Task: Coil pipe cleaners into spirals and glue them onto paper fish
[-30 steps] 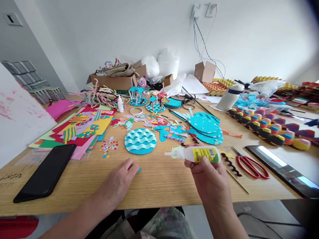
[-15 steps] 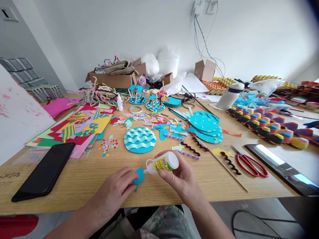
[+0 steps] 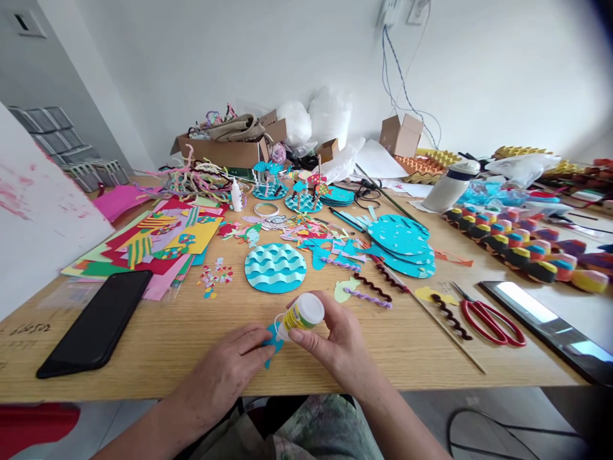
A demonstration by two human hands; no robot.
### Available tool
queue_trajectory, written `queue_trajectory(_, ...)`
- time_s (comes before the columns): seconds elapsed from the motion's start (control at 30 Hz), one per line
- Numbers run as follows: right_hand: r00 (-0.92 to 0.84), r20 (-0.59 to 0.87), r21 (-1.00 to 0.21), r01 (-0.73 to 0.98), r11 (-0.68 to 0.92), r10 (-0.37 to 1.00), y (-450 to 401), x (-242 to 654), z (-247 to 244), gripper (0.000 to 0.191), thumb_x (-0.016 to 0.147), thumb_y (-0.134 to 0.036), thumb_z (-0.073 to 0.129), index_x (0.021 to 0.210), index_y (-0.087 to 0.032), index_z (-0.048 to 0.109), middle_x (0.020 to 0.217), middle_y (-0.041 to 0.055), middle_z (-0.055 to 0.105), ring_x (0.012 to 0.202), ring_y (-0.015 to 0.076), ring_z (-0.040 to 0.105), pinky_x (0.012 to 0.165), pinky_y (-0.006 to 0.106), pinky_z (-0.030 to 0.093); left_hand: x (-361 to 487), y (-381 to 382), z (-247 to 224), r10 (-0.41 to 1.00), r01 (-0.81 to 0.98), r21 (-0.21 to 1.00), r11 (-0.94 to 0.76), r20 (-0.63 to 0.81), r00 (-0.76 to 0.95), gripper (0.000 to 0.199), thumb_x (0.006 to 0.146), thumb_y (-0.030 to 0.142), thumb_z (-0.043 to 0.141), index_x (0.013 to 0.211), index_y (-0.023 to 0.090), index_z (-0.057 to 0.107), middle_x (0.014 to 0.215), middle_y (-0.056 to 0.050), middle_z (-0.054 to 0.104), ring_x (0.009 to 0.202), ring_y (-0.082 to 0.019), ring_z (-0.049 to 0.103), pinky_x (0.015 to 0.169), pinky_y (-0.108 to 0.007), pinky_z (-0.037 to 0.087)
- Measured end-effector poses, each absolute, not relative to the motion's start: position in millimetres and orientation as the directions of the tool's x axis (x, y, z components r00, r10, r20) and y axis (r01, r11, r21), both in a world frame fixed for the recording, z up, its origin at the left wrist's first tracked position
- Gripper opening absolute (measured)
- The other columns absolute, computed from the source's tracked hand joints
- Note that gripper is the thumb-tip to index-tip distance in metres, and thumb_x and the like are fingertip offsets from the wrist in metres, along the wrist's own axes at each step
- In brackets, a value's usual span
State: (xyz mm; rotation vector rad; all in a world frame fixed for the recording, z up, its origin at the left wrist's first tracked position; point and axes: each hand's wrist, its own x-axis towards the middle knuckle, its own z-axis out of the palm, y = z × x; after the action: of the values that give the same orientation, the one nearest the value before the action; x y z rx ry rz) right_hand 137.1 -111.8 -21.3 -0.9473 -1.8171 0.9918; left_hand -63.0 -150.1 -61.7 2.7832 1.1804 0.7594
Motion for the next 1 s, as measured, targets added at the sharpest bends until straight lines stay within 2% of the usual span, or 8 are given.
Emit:
queue_trajectory(0.1,-0.365,0.335,-0.873,0.227,0.432,0.869,-112.9,136.1,-19.3,0.02,0.074,-0.034,0.064,0.086,-0.02,0.056,0.076,-0.001,0.059,0.07,0.0152,0.053,0.061,0.025,0.037,-60.7,-151.3,-59.1,0.738,0.669,0.319,-0.671,0.371,0.563,0.025,0.09,0.022,0.04,0.104,0.022,0.061,0.102,-0.004,0.064,0.099,-0.016,0.057,0.086,-0.029,0.049)
queue_trajectory(0.2,-0.361,0.348,-0.873,0.212,0.439,0.865,-112.5,134.8,-18.4,0.018,0.074,-0.033,0.065,0.081,-0.02,0.055,0.073,-0.0029,0.057,0.067,0.0135,0.051,0.059,0.023,0.036,-58.3,-152.1,-53.9,0.771,0.673,0.377,-0.636,0.33,0.544,0.024,0.09,0.022,0.04,0.1,0.023,0.062,0.097,-0.003,0.064,0.095,-0.016,0.058,0.084,-0.029,0.05)
queue_trajectory(0.77,-0.391,0.343,-0.895,0.141,0.424,0.854,-108.0,124.9,-18.1,0.018,0.072,-0.035,0.066,0.072,-0.021,0.055,0.066,-0.0036,0.054,0.062,0.0131,0.048,0.058,0.024,0.036,-56.6,-155.5,-45.1,0.77,0.683,0.356,-0.638,0.294,0.566,0.023,0.088,0.013,0.039,0.085,0.017,0.061,0.096,-0.007,0.061,0.092,-0.017,0.057,0.079,-0.028,0.051)
queue_trajectory(1.0,-0.416,0.328,-0.904,0.122,0.41,0.848,-108.3,123.2,-18.7,0.017,0.073,-0.034,0.067,0.072,-0.02,0.056,0.067,-0.0034,0.055,0.063,0.0127,0.049,0.059,0.024,0.037,-55.8,-154.7,-44.7,0.781,0.683,0.378,-0.625,0.302,0.547,0.024,0.088,0.014,0.039,0.086,0.02,0.062,0.093,-0.004,0.062,0.087,-0.016,0.058,0.076,-0.026,0.051)
